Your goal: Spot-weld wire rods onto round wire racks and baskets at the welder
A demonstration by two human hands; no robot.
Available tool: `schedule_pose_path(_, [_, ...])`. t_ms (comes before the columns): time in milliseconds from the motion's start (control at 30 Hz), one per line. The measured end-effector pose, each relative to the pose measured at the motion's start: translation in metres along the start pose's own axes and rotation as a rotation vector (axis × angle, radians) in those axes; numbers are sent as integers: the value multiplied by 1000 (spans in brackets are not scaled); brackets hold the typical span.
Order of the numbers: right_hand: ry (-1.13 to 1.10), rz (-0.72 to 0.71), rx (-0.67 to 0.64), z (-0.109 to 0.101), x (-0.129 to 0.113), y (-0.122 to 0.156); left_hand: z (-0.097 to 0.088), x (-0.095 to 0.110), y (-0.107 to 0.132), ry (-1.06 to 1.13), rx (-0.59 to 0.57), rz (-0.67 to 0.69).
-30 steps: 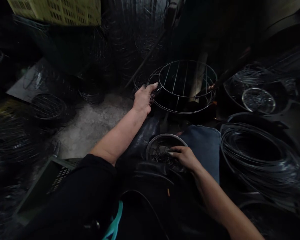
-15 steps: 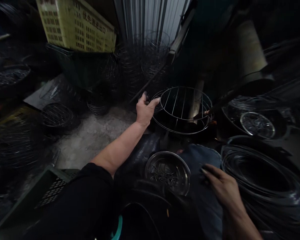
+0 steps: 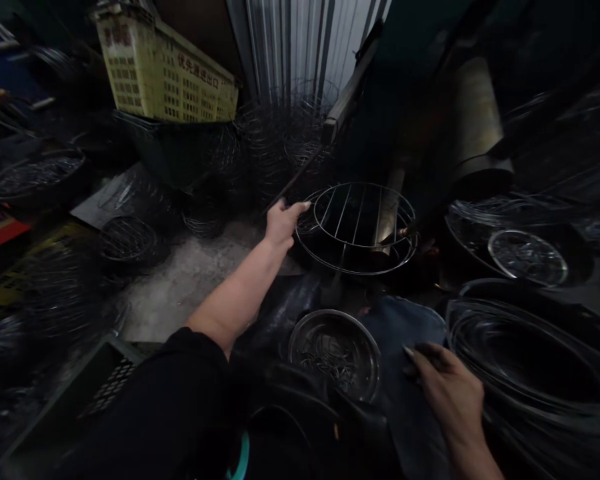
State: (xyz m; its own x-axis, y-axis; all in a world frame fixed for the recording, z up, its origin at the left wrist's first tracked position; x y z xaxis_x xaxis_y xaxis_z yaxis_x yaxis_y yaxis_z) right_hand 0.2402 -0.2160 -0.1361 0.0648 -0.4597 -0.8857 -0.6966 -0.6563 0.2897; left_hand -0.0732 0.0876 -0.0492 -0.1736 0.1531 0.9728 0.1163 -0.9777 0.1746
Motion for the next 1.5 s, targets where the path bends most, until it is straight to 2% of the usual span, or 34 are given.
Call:
schedule_pose_path(67, [57,-69,-2,1,-3,0,6,-35,12,104,-72,-288])
schedule_pose_path(133, [99,-137,-44,7,-5,0,15,-49,23,151,-125,-419])
schedule_pose_path(267, [133,-170,-111,15,-3,-5,16,-41,21,73,-53,-382])
schedule_pose_path(400, [-40,-51,-172,19,-1,-7,18,-39,16,26,-61,-393])
schedule_pose_path(567, [-243,118,-177,19,1,-8,17,-53,18,287,-44,-498])
schedule_pose_path(667, [-245,121,-173,17,-1,-9,21,-60,25,403,-71,-565])
schedule_pose_path(800, [-209,97,-243,21,-4,-10,26,-61,32,490,-102,-590])
schedule_pose_path(967, [-228,107,-324,25,1,-10,27,-65,36,528,-126,-600])
schedule_pose_path(1100, [-204,94,-326,23,4,-8,27,-65,39,538,-130,-592])
schedule_pose_path(1200, [-225,38,-304,24,-14,-10,25,-67,42,517,-111,-593])
schedule_pose_path(1267, [-237,-49,-282,30,-44,-13,18,-72,43,439,-54,-592])
schedule_pose_path(1333, [-236,-174,-284,45,-86,-14,4,-68,38,332,46,-497])
schedule_pose_path(1367, [-238,-229,-300,56,-106,-14,-4,-58,33,277,94,-378])
schedule_pose_path(1433, [-316,-291,-287,77,-139,-15,-14,-21,27,151,144,-32])
schedule_pose_path(1500, [-415,-344,-235,90,-160,-16,-10,23,32,-51,113,301])
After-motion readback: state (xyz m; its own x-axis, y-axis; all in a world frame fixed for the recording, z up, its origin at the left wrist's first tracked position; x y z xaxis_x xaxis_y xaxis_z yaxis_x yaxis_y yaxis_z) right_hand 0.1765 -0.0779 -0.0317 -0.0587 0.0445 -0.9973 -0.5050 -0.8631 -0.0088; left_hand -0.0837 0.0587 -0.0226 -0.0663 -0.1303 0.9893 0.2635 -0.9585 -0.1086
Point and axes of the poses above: each hand's wrist, its own y-axis away from the middle knuckle, its own z-axis out of the palm, x = y × z, the point moved 10 cm from there along -y, towards the middle knuckle, and after that the axes turned 8 degrees about -y, right-handed, at the moved point
